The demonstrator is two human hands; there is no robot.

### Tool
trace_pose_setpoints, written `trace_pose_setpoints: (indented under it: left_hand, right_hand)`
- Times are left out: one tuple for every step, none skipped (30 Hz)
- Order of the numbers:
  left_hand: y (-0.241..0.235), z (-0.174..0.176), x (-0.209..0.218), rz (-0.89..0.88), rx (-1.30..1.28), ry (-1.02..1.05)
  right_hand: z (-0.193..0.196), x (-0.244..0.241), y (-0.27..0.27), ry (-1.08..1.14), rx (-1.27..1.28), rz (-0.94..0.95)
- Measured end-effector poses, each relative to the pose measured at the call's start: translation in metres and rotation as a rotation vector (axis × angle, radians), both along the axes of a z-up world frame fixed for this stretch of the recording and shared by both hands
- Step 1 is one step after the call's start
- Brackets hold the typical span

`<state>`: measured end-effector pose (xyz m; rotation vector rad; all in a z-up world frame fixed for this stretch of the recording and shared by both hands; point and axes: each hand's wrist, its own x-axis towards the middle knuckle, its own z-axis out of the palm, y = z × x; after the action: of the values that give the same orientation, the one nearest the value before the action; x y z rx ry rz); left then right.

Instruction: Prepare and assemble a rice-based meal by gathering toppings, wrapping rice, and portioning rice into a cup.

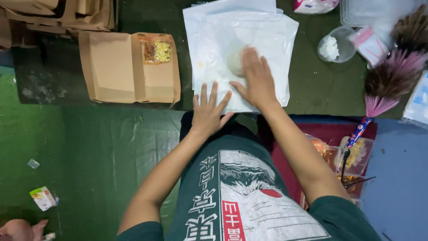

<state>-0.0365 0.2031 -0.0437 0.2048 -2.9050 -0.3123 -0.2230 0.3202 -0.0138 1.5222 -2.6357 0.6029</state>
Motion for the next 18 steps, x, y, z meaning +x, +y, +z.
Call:
trace_pose_setpoints:
  left_hand:
    - [0.001,-0.001,0.002,-0.003,-0.004,0.002]
    - [0.001,-0.001,0.003,-0.001,-0.014,-0.011]
    - [0.002,-0.002,0.004,0.002,-0.024,-0.022]
    - [0.001,-0.002,0.003,-0.001,-0.027,-0.019]
    - [0.001,-0.003,0.004,-0.009,-0.024,-0.023]
    - [0.002,-0.003,0.006,-0.017,-0.02,-0.028]
    - [0.002,-0.004,0.007,-0.016,-0.022,-0.026]
    - [0.003,-0.005,0.007,-0.02,-0.025,-0.027]
    - [0.003,-0.006,0.009,-0.023,-0.027,-0.03]
    - [0.002,-0.005,0.008,-0.022,-0.028,-0.03]
    - [0.001,-0.004,0.008,-0.028,-0.033,-0.018]
    - [0.001,-0.003,0.009,-0.034,-0.038,-0.005]
    - [-0.001,-0.005,0.008,-0.032,-0.042,-0.001]
    - [-0.003,-0.006,0.008,-0.033,-0.039,0.007]
    - [-0.002,-0.007,0.01,-0.034,-0.031,0.011]
    - [-0.002,-0.007,0.009,-0.032,-0.03,0.012]
    - [-0.003,-0.007,0.009,-0.028,-0.027,0.028]
    - [-0.003,-0.007,0.009,-0.024,-0.024,0.043]
  right_hand:
    - [0.002,0.003,-0.001,0.002,-0.004,-0.003]
    - [0.005,0.005,-0.001,-0.036,0.081,-0.014]
    - [0.008,0.006,-0.002,-0.072,0.166,-0.023]
    - [0.003,0.004,-0.002,-0.07,0.163,-0.027]
    - [-0.001,0.004,-0.001,-0.012,0.082,-0.074]
    - [-0.006,0.005,0.001,0.046,0.002,-0.122]
    - [-0.008,0.004,-0.001,0.048,0.0,-0.121]
    - [-0.009,0.004,-0.002,0.046,-0.018,-0.099]
    - [-0.011,0.005,-0.004,0.042,-0.036,-0.077]
    - [-0.012,0.003,-0.006,0.041,-0.038,-0.076]
    - [-0.013,0.002,-0.006,-0.004,0.073,-0.052]
    - [-0.014,0.001,-0.007,-0.049,0.184,-0.028]
    - [-0.013,0.001,-0.007,-0.044,0.18,-0.027]
    - [-0.012,0.002,-0.007,0.027,0.078,-0.059]
    - [-0.01,0.004,-0.005,0.095,-0.018,-0.089]
    - [-0.014,0.002,-0.006,0.097,-0.018,-0.087]
    - [-0.018,0.001,-0.008,0.044,0.074,-0.06]
    - [-0.022,-0.001,-0.01,-0.008,0.166,-0.034]
